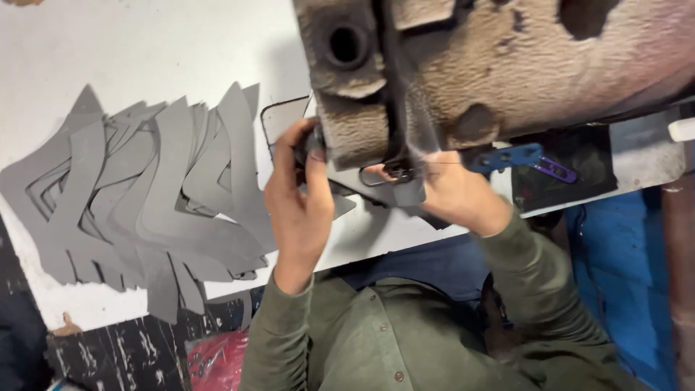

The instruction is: The person sews gray material pieces using a sewing machine, guiding each piece under the needle and stacking the finished items. They also use scissors to trim threads and occasionally adjust the camera.

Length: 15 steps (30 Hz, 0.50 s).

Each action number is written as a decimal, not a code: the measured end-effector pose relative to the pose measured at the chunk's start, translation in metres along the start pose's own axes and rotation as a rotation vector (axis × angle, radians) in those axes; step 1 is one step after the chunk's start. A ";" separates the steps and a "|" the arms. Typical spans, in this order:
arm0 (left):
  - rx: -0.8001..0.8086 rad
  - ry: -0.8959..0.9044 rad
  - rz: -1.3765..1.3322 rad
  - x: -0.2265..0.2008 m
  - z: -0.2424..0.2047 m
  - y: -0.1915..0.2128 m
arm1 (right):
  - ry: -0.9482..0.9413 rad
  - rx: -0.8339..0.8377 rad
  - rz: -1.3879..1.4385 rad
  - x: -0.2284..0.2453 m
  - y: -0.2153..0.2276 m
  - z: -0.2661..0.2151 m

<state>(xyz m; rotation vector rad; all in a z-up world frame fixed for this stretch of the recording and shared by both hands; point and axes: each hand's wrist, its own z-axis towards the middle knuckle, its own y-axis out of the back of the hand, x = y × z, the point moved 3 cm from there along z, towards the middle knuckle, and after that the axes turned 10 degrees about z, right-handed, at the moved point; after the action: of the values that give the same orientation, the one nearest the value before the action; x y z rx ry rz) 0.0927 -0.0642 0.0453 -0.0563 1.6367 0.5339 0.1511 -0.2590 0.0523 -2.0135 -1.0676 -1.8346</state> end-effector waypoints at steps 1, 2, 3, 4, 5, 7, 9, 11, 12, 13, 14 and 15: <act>-0.001 -0.056 0.044 -0.001 0.002 0.001 | 0.025 -0.016 -0.002 0.009 -0.005 0.001; 0.004 -0.059 0.040 -0.003 0.005 0.000 | 0.022 -0.021 -0.005 0.003 -0.012 0.002; 0.000 -0.085 0.004 -0.007 0.006 0.000 | 0.070 -0.070 0.051 -0.001 -0.018 0.003; -0.004 -0.111 -0.033 -0.010 0.007 0.001 | 0.119 -0.118 0.107 -0.004 -0.024 0.003; -0.006 -0.112 -0.034 -0.010 0.006 -0.001 | 0.121 -0.117 0.105 -0.007 -0.027 0.002; -0.052 -0.220 -0.028 -0.014 0.003 -0.003 | -0.080 -0.145 0.428 -0.019 -0.033 0.002; -0.041 -0.173 -0.050 -0.010 0.000 -0.005 | -0.051 -0.128 0.497 -0.014 -0.032 0.004; -0.031 -0.120 -0.072 -0.001 -0.002 -0.007 | -0.028 -0.107 0.567 -0.014 -0.036 0.005; -0.042 -0.089 -0.066 0.005 -0.001 -0.008 | -0.095 -0.125 0.580 -0.017 -0.040 0.005; -0.055 -0.064 -0.062 0.011 0.002 -0.009 | -0.156 -0.143 0.590 -0.020 -0.042 0.008; -0.059 -0.065 -0.061 0.010 0.003 -0.006 | -0.153 -0.139 0.589 -0.019 -0.045 0.010; -0.029 -0.073 -0.070 0.009 0.005 -0.005 | -0.192 -0.138 0.679 -0.019 -0.048 0.011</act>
<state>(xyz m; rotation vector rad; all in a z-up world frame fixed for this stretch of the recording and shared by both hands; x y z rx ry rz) 0.0975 -0.0643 0.0351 -0.1139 1.5497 0.5012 0.1303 -0.2246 0.0181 -2.2777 -0.2210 -1.3994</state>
